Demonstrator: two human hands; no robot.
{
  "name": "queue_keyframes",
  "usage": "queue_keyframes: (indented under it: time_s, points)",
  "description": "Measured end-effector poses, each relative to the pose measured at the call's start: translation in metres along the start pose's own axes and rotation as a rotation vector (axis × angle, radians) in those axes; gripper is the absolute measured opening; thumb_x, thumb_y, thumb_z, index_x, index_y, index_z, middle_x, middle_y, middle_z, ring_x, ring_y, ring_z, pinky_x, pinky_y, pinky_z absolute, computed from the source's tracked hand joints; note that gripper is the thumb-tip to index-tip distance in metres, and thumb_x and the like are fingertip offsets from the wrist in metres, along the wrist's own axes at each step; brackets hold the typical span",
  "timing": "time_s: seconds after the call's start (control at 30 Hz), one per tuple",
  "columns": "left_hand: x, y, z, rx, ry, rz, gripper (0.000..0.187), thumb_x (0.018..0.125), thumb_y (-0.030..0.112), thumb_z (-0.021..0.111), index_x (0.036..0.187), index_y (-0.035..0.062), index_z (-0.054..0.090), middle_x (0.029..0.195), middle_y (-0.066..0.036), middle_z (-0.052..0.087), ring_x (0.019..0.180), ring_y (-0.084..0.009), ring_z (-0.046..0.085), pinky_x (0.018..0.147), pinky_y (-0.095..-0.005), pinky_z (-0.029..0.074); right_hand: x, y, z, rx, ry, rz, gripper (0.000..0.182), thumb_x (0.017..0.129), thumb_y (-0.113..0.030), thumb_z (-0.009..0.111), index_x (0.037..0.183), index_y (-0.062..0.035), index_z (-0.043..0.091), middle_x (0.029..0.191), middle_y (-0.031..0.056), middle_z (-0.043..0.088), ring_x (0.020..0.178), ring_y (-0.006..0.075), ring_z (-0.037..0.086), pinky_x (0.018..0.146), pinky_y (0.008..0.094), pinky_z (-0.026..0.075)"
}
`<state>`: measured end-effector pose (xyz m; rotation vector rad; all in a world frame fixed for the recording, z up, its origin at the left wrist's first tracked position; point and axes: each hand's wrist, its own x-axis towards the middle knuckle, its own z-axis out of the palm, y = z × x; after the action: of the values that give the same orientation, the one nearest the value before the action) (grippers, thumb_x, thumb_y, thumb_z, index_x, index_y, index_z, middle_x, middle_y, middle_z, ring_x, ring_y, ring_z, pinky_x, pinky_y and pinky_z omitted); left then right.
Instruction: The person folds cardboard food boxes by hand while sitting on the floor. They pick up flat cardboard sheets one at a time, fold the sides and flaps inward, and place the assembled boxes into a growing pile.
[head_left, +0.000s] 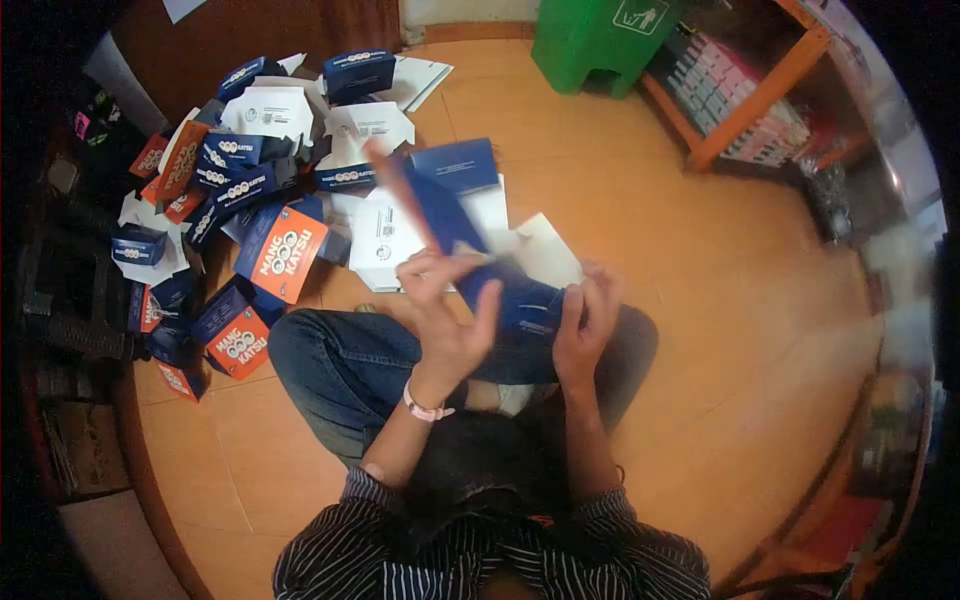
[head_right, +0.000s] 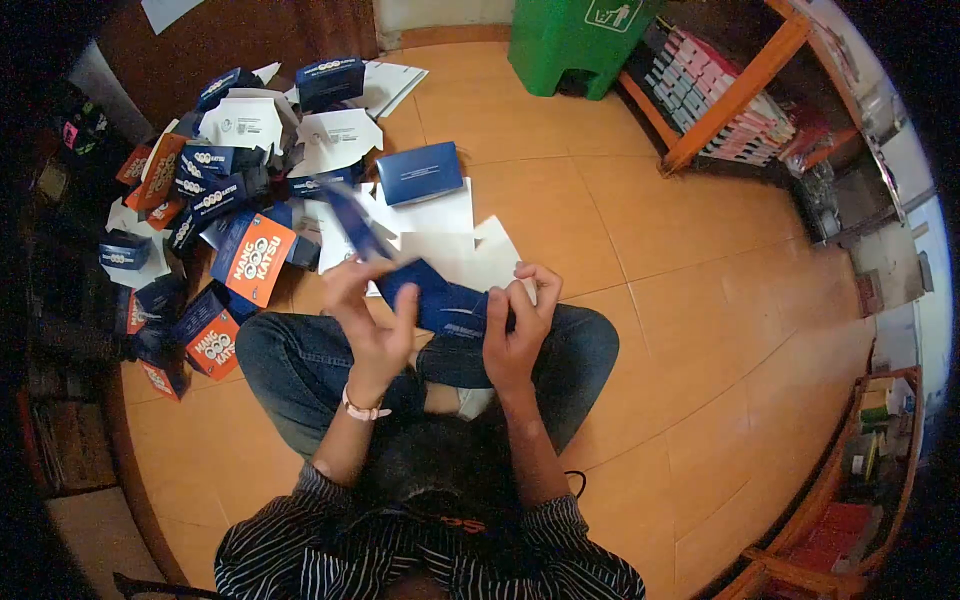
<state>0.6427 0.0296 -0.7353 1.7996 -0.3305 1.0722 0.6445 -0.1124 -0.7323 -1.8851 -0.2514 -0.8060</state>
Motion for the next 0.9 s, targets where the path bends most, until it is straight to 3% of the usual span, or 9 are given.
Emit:
queue_keyframes:
  time_s: [0.07, 0.13, 0.23, 0.33, 0.43, 0.6, 0.67, 0.8, 0.9]
  points:
    - [0.028, 0.028, -0.005, 0.146, -0.212, 0.126, 0.022, 0.069, 0.003, 0.064, 0.089, 0.0112, 0.062, 0.091, -0.003, 0.063, 0.093, -0.0224, 0.043, 0.088, -0.0382, 0.033, 0.005, -0.006, -0.005, 0.049, -0.04, -0.048, 0.02, 0.085, -0.009, 0.049, 0.071, 0.0043, 0.047, 0.102, 0.0154, 0.042, 0.099, 0.0283, 0.044, 0.088, 0.0371, 0.034]
    - [0.039, 0.02, -0.01, 0.143, -0.517, 0.363, 0.061, 0.069, 0.003, 0.067, 0.122, 0.0098, 0.037, 0.099, -0.008, 0.062, 0.096, -0.0254, 0.041, 0.096, -0.0431, 0.029, 0.007, -0.007, -0.009, 0.102, -0.077, -0.095, 0.021, 0.086, -0.01, 0.048, 0.071, 0.0043, 0.046, 0.103, 0.0152, 0.041, 0.101, 0.0284, 0.044, 0.09, 0.0375, 0.033]
    - [0.045, 0.005, -0.016, -0.3, -0.677, 0.181, 0.068, 0.072, 0.01, 0.067, 0.129, 0.0105, 0.029, 0.111, -0.01, 0.058, 0.11, -0.0268, 0.039, 0.1, -0.0432, 0.025, 0.012, -0.007, -0.008, 0.14, 0.042, 0.024, 0.025, 0.09, -0.017, 0.042, 0.077, 0.0025, 0.052, 0.098, 0.0121, 0.045, 0.099, 0.0215, 0.047, 0.088, 0.0328, 0.037]
    - [0.02, -0.026, -0.017, -0.717, -0.151, -0.136, 0.077, 0.074, 0.016, 0.068, 0.134, 0.0111, 0.02, 0.132, -0.013, 0.041, 0.127, -0.0284, 0.026, 0.104, -0.0415, 0.02, 0.006, 0.013, -0.015, 0.701, 0.286, 0.563, 0.027, 0.092, -0.022, 0.04, 0.093, 0.0006, 0.054, 0.094, 0.0086, 0.05, 0.09, 0.018, 0.051, 0.084, 0.0293, 0.04]
    - [0.021, -0.051, -0.03, -0.174, -0.118, -0.342, 0.089, 0.07, 0.015, 0.07, 0.136, 0.0035, 0.012, 0.141, -0.018, 0.013, 0.131, -0.0288, 0.016, 0.107, -0.0394, 0.014, -0.004, 0.031, -0.022, 0.98, 0.316, 0.754, 0.032, 0.093, -0.026, 0.039, 0.113, -0.0027, 0.049, 0.105, 0.0108, 0.055, 0.098, 0.0192, 0.053, 0.085, 0.0324, 0.043]
    - [0.022, -0.047, -0.038, -0.633, -0.232, -0.705, 0.063, 0.081, 0.002, 0.059, 0.131, 0.007, 0.022, 0.126, -0.012, 0.042, 0.107, -0.0162, 0.047, 0.086, -0.0271, 0.041, -0.006, 0.043, -0.012, 1.201, 0.356, 0.885, 0.031, 0.094, -0.023, 0.037, 0.115, -0.0023, 0.046, 0.111, 0.012, 0.052, 0.102, 0.0217, 0.051, 0.088, 0.0359, 0.041]
    - [0.024, -0.039, -0.043, -0.207, -0.226, -0.32, 0.056, 0.08, 0.001, 0.059, 0.127, 0.0036, 0.028, 0.11, -0.013, 0.053, 0.104, -0.0194, 0.05, 0.087, -0.0297, 0.04, 0.001, 0.032, -0.004, 0.505, 0.541, 0.591, 0.03, 0.093, -0.019, 0.038, 0.116, -0.0008, 0.043, 0.12, 0.0139, 0.043, 0.108, 0.0274, 0.047, 0.094, 0.0375, 0.035]
    - [0.028, -0.018, -0.055, 0.261, -0.787, 0.195, 0.041, 0.077, 0.002, 0.057, 0.117, 0.0076, 0.05, 0.09, -0.013, 0.057, 0.087, -0.0294, 0.052, 0.078, -0.0351, 0.046, 0.014, -0.008, 0.0, -0.211, -0.279, -0.06, 0.029, 0.089, -0.013, 0.044, 0.117, -0.0078, 0.048, 0.13, 0.0201, 0.03, 0.125, 0.0331, 0.026, 0.102, 0.0397, 0.023]
    - [0.019, -0.002, -0.06, 0.036, -0.883, -0.003, 0.04, 0.079, 0.004, 0.056, 0.118, 0.0081, 0.049, 0.084, -0.013, 0.054, 0.084, -0.0288, 0.052, 0.076, -0.0356, 0.046, 0.004, 0.022, 0.014, 0.186, -0.592, 0.251, 0.027, 0.088, -0.014, 0.049, 0.114, -0.0097, 0.053, 0.133, 0.0194, 0.028, 0.127, 0.032, 0.025, 0.102, 0.0399, 0.023]
